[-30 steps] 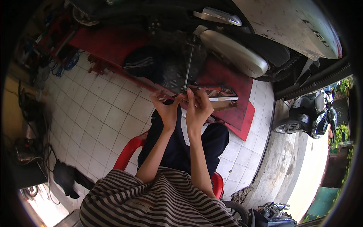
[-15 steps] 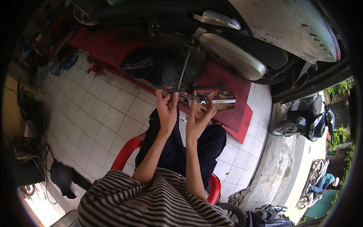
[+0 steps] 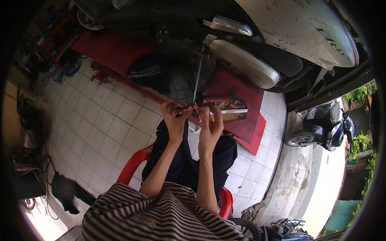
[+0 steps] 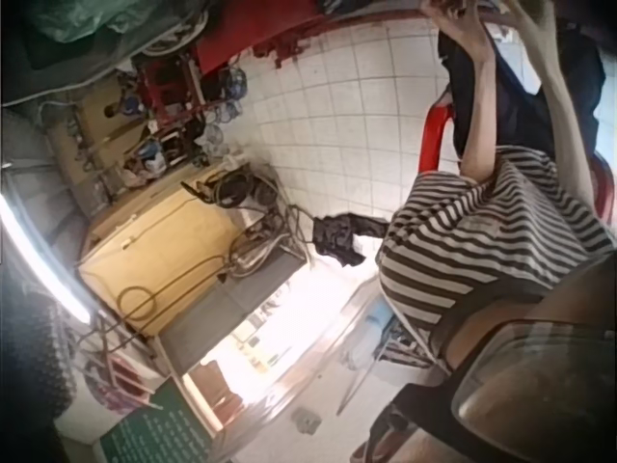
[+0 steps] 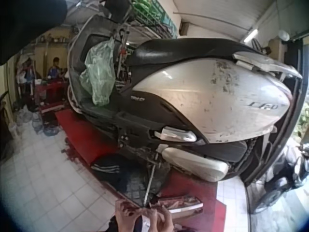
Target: The person uses a T-handle socket wrench to loosen and tighten bolts on a scooter. They handle small parts one at a time and place them into a cardboard box on their lap while sitting on a chair.
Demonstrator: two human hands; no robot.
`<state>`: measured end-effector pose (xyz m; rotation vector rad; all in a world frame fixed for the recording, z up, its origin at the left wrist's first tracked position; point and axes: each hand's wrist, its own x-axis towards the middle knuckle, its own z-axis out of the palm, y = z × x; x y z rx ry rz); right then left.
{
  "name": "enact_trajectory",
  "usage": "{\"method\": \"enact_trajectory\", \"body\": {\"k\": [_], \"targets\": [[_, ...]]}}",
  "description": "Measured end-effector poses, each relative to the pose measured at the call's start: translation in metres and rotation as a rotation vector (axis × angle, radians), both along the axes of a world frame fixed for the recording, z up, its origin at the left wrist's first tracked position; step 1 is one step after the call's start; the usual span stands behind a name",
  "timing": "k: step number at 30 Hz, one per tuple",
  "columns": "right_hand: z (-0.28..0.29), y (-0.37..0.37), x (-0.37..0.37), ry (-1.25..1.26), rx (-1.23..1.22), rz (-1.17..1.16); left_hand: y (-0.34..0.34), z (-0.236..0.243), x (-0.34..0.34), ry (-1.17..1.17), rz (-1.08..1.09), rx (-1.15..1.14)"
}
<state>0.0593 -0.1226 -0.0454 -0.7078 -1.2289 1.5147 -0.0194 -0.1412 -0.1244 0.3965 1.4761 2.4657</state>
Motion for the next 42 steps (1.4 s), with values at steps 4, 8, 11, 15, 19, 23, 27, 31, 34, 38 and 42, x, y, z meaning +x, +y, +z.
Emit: {"method": "enact_trajectory", "body": {"k": [4,8,11,15,19,23,27,31,34,38,42], "targets": [[0.000,0.001,-0.002,-0.189,0.156,0.007,-0.004,0.002,-0.001,0.209,-0.126,-0.220],[0.015,-0.006,-0.008,-0.256,0.303,0.046,-0.005,0.011,0.000,0.544,-0.016,-0.436],[0.014,-0.010,-0.011,-0.245,0.407,0.117,-0.005,0.007,-0.001,0.731,0.029,-0.449],[-0.002,-0.013,-0.005,-0.285,0.402,0.002,-0.009,0.024,0.001,0.688,-0.036,-0.392],[-0.033,-0.004,0.010,-0.459,0.370,-0.323,-0.005,0.035,0.003,0.594,-0.082,-0.351],[-0.060,0.009,0.021,-0.247,0.068,-0.031,-0.002,0.029,0.006,0.405,-0.168,-0.285],[-0.071,0.015,0.021,-0.198,-0.080,-0.020,-0.004,0.025,0.006,0.201,-0.224,-0.191],[-0.069,0.020,0.013,0.055,-0.221,0.088,-0.006,0.019,0.000,0.131,-0.273,-0.164],[-0.063,0.019,0.013,0.063,-0.248,0.053,-0.007,0.025,0.001,0.156,-0.278,-0.169],[-0.055,0.019,0.012,0.154,-0.328,0.068,-0.006,0.015,0.000,0.211,-0.225,-0.223],[-0.052,0.019,0.012,0.157,-0.345,0.048,-0.008,0.015,0.001,0.201,-0.238,-0.229]]}}
